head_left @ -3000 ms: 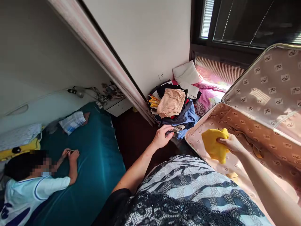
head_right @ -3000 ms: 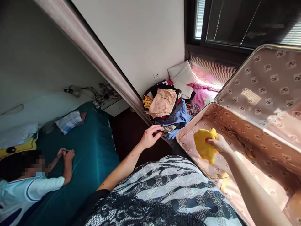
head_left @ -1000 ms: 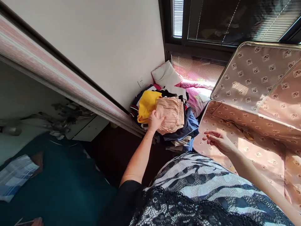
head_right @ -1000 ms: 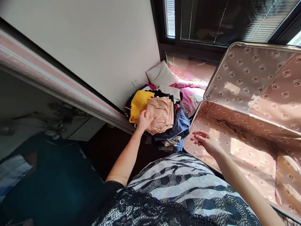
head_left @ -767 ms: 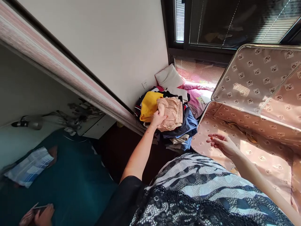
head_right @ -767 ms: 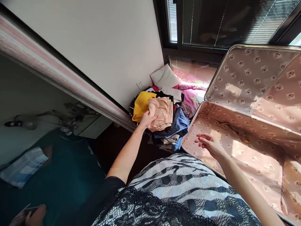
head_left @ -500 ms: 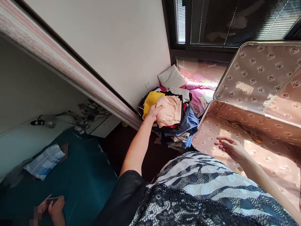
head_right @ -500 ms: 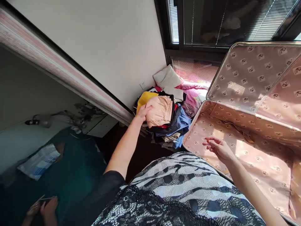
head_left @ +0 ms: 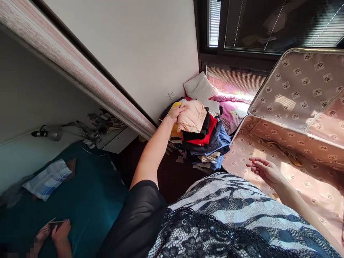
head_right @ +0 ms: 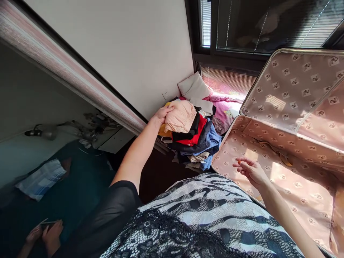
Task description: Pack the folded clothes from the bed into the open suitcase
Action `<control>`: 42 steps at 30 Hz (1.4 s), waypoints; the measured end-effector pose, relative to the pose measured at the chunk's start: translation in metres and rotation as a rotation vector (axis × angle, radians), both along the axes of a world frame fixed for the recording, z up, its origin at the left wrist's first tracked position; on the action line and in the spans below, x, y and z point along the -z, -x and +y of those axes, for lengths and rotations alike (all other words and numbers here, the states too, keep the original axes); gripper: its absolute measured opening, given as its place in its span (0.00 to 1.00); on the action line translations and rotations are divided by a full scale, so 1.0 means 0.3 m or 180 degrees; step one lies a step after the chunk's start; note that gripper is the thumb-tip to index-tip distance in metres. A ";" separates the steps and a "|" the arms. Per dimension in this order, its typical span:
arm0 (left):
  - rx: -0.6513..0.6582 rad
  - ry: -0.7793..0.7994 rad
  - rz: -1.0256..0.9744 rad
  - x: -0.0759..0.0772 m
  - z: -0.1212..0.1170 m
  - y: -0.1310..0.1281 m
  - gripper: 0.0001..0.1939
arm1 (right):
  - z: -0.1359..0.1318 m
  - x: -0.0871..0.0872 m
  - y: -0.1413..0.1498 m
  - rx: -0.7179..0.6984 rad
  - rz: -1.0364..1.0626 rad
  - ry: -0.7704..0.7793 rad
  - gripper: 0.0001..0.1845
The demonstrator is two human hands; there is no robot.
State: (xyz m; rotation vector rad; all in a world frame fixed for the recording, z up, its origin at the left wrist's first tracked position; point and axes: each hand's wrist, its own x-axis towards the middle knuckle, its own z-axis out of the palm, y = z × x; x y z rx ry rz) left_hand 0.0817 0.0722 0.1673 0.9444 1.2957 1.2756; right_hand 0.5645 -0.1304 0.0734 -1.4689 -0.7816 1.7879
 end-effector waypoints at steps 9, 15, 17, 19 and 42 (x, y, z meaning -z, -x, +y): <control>-0.0683 0.0732 0.1634 0.196 -0.150 0.072 0.08 | 0.039 -0.044 0.014 0.0069 -0.0235 0.0025 0.33; -0.0953 -0.0135 0.2430 0.088 -0.152 0.160 0.07 | 0.082 -0.057 0.100 -0.0190 -0.0340 -0.0113 0.33; -0.0813 -0.0435 0.1663 0.039 -0.126 0.174 0.11 | 0.093 -0.052 0.132 -0.0243 -0.0334 -0.0087 0.34; -0.0552 -0.0684 0.0810 -0.019 -0.089 0.185 0.17 | 0.105 -0.048 0.160 -0.0278 -0.0313 -0.0020 0.36; 0.0196 -0.0472 0.3931 0.175 -0.282 -0.239 0.50 | 0.056 0.019 0.136 0.0203 -0.0234 0.0303 0.37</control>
